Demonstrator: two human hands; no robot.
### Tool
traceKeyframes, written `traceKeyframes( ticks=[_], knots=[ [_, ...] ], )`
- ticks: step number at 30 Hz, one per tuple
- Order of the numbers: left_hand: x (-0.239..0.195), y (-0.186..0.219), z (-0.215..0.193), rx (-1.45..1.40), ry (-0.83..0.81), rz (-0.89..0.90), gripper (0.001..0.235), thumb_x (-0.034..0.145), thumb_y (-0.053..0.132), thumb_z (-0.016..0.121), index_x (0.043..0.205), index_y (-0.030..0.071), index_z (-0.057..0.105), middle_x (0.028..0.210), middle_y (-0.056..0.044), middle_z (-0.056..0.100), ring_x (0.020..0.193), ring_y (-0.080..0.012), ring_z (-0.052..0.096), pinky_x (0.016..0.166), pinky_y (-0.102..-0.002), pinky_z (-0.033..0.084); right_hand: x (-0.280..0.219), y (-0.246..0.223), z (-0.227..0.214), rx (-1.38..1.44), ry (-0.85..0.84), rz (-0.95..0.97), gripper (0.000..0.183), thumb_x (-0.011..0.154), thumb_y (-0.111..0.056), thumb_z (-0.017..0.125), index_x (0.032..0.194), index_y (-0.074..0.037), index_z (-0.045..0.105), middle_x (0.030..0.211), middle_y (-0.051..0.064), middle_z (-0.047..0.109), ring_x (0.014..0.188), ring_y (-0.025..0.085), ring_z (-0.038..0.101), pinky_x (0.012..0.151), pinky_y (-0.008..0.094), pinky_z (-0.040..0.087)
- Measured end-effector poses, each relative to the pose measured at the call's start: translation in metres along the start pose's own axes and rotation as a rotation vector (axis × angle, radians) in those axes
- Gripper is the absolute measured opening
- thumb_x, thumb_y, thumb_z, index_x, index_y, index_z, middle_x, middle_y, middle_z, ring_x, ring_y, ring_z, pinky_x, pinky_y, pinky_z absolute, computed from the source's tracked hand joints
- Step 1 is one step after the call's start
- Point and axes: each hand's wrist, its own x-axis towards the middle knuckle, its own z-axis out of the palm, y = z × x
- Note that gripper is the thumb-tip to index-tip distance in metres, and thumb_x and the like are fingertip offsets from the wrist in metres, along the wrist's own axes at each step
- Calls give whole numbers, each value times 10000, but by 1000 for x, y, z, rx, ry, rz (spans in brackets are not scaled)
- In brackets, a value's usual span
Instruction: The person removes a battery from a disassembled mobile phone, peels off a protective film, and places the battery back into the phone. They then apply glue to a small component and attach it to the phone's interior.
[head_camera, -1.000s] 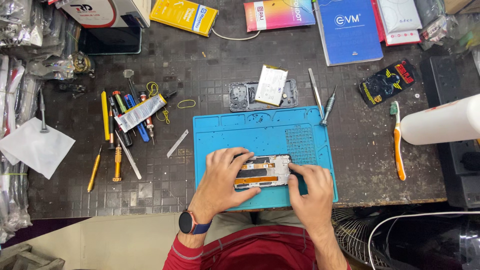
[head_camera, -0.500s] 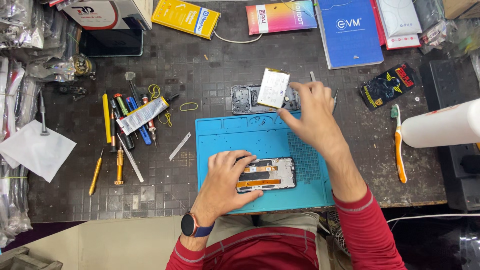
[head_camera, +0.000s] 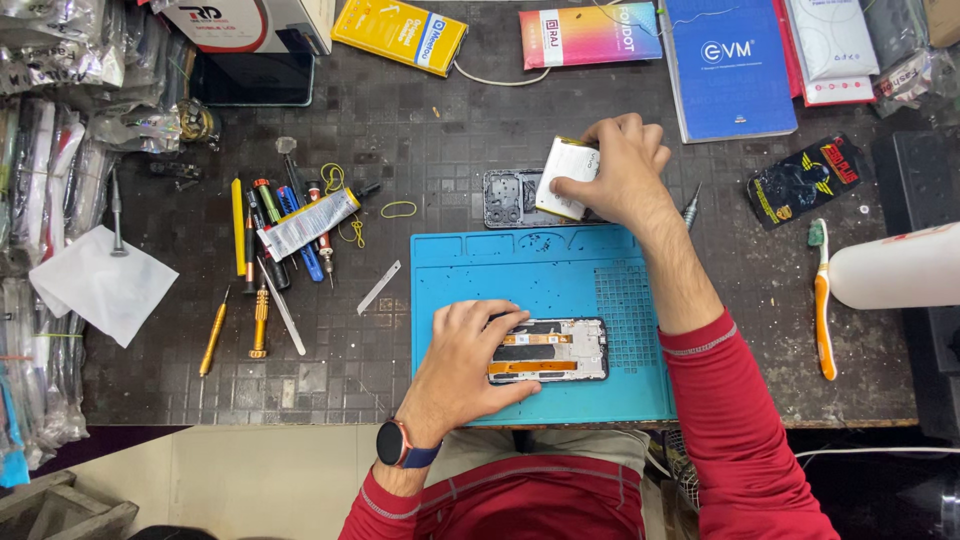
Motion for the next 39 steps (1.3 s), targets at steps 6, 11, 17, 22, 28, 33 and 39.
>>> traceKeyframes(
  ticks=[6, 11, 17, 22, 28, 33, 39],
  knots=[
    [0, 0, 0, 11, 10, 11, 749, 682, 463, 875, 1274, 68, 642, 1298, -91, 595, 1229, -301, 509, 1062, -471, 340, -3, -7, -13, 43, 73, -50, 713, 666, -452, 937, 1117, -7, 610, 1174, 177, 560, 1150, 365, 417, 990, 523, 313],
    [-1, -2, 1, 18, 8, 18, 744, 680, 455, 871, 1276, 70, 646, 1296, -77, 604, 1230, -293, 519, 1064, -466, 347, -16, -21, -32, 347, 130, -131, 422, 836, -264, 854, 1049, -23, 581, 983, 131, 687, 966, 271, 706, 830, 407, 562],
    [0, 0, 2, 35, 1, 14, 757, 673, 465, 877, 1280, 75, 646, 1303, -76, 598, 1240, -288, 517, 1072, -471, 342, -35, -46, -59, 480, 210, -158, 268, 897, -131, 821, 1010, -16, 607, 884, 98, 711, 841, 174, 702, 703, 323, 548],
    [-4, 1, 2, 46, 50, 41, 896, 637, 558, 881, 1341, 80, 601, 1424, -164, 502, 1306, -383, 444, 1103, -504, 296, -61, -56, -91, 781, 306, -91, 209, 948, -51, 801, 1082, -2, 648, 918, 25, 708, 821, 34, 647, 697, 197, 512],
    [-14, 5, -6, -242, 209, -30, 963, 756, 639, 790, 1487, 77, 510, 1600, -212, 399, 1472, -429, 372, 1221, -526, 309, -136, -68, -108, 984, 256, 2, 222, 936, 34, 772, 1135, 38, 674, 971, 40, 680, 846, 56, 613, 736, 199, 487],
    [-17, 21, 0, -697, 217, 49, 781, 949, 554, 726, 1507, 55, 502, 1589, -197, 520, 1504, -329, 514, 1245, -462, 406, -199, -89, -99, 1088, 168, 54, 295, 801, 28, 832, 1053, 21, 680, 948, 64, 734, 850, 70, 666, 727, 203, 518],
    [-22, 54, 10, -897, 46, -219, 252, 967, 92, 700, 1190, -21, 730, 914, -98, 811, 825, -156, 794, 755, -279, 630, -233, -105, -95, 884, 229, 22, 263, 810, -54, 835, 1030, 17, 707, 949, 62, 755, 889, 98, 715, 794, 222, 567]
  ],
)
